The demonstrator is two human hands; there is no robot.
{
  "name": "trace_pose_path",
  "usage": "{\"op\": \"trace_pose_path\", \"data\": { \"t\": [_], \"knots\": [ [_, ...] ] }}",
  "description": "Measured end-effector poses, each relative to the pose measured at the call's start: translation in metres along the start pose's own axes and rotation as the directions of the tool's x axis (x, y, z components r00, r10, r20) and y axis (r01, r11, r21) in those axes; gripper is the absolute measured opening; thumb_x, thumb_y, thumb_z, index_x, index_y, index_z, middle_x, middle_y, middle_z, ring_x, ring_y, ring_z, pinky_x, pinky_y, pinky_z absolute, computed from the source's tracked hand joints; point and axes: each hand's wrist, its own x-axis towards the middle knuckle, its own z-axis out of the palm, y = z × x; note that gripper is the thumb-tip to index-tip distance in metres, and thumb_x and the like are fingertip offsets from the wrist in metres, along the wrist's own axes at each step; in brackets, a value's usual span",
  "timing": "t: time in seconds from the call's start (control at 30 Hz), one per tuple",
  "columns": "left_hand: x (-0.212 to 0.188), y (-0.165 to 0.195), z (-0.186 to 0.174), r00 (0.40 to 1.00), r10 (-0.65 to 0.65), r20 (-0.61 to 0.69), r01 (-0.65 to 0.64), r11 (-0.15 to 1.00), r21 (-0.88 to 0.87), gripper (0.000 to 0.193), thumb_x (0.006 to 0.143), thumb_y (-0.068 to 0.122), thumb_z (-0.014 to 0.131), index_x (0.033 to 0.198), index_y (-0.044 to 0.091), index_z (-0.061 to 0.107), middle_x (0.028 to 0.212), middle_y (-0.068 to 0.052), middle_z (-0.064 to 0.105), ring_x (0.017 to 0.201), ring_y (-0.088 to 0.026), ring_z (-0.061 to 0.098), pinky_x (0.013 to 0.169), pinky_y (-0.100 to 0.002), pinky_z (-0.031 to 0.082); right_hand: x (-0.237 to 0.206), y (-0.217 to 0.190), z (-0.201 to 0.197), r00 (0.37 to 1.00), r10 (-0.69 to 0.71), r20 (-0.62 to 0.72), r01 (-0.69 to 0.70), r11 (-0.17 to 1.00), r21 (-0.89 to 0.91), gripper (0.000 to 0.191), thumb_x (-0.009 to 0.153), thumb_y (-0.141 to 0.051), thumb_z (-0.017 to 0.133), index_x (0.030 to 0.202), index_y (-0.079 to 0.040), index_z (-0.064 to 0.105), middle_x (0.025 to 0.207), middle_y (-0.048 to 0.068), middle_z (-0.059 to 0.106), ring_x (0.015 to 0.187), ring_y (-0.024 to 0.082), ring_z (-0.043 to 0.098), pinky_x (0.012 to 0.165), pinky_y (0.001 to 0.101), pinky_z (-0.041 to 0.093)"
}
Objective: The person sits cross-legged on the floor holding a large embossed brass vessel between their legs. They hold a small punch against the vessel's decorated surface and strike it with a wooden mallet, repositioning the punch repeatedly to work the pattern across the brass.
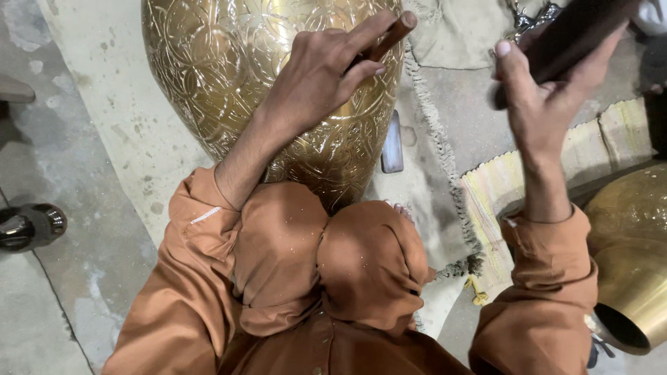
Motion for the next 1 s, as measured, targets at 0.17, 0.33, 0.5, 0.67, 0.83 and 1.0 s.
{"op": "trace_pose_path", "data": {
  "t": [0.17, 0.33, 0.5, 0.67, 0.83, 1.0],
  "knots": [
    [-0.002, -0.006, 0.004, 1.000, 0.001, 0.010, 0.000, 0.999, -0.040, 0.057, 0.104, 0.023, 0.079, 0.153, 0.019, 0.050, 0.096, -0.008, 0.080, 0.075, -0.017, 0.078, 0.071, -0.031, 0.068, 0.014, -0.032, 0.011, 0.986, 0.166, -0.004, -0.156, 0.938, 0.309, 0.075, 0.106, -0.012, 0.077, 0.157, -0.008, 0.022, 0.098, 0.009, 0.070, 0.081, 0.020, 0.072, 0.070, 0.0308, 0.063],
    [-0.002, -0.007, 0.005, 1.000, 0.005, -0.010, -0.005, 0.999, -0.035, 0.057, 0.102, 0.024, 0.080, 0.151, 0.017, 0.052, 0.095, -0.009, 0.079, 0.075, -0.016, 0.077, 0.072, -0.032, 0.067, 0.035, -0.077, -0.006, 0.983, -0.117, 0.144, 0.153, 0.949, -0.275, 0.062, 0.102, -0.007, 0.082, 0.149, -0.005, 0.043, 0.101, 0.015, 0.070, 0.084, 0.028, 0.073, 0.073, 0.0336, 0.060],
    [-0.001, -0.005, 0.006, 1.000, 0.015, -0.025, -0.016, 0.999, -0.040, 0.058, 0.101, 0.024, 0.079, 0.151, 0.018, 0.052, 0.095, -0.008, 0.080, 0.073, -0.015, 0.076, 0.072, -0.031, 0.067, 0.034, -0.076, -0.012, 0.979, -0.154, 0.130, 0.181, 0.957, -0.228, 0.055, 0.103, -0.004, 0.082, 0.145, 0.000, 0.047, 0.103, 0.017, 0.068, 0.086, 0.029, 0.071, 0.077, 0.0337, 0.058],
    [-0.002, -0.006, 0.007, 0.998, -0.052, 0.020, 0.053, 0.998, -0.043, 0.056, 0.103, 0.024, 0.078, 0.152, 0.021, 0.052, 0.088, -0.004, 0.079, 0.069, -0.013, 0.075, 0.071, -0.031, 0.066, 0.016, -0.045, -0.013, 0.981, -0.014, 0.195, 0.059, 0.971, -0.230, 0.041, 0.098, -0.005, 0.079, 0.134, -0.008, 0.059, 0.086, 0.017, 0.064, 0.073, 0.029, 0.061, 0.065, 0.0379, 0.050],
    [-0.001, -0.005, 0.015, 0.999, -0.041, -0.012, 0.041, 0.999, 0.007, 0.061, 0.102, 0.028, 0.078, 0.154, 0.018, 0.049, 0.087, -0.007, 0.078, 0.064, -0.017, 0.072, 0.067, -0.032, 0.065, 0.012, -0.032, -0.005, 0.943, -0.014, 0.331, 0.264, 0.639, -0.723, 0.052, 0.088, -0.006, 0.085, 0.138, -0.006, 0.069, 0.064, 0.011, 0.063, 0.053, 0.026, 0.064, 0.049, 0.0391, 0.049],
    [-0.004, -0.008, 0.015, 0.998, 0.025, -0.063, -0.022, 0.999, 0.050, 0.062, 0.102, 0.031, 0.078, 0.155, 0.019, 0.048, 0.090, -0.007, 0.078, 0.070, -0.017, 0.074, 0.070, -0.033, 0.064, 0.028, -0.055, -0.011, 0.982, 0.183, -0.036, -0.177, 0.975, 0.131, 0.041, 0.101, -0.013, 0.079, 0.128, -0.003, 0.049, 0.088, 0.005, 0.067, 0.067, 0.017, 0.066, 0.058, 0.0319, 0.052]
  ]
}}
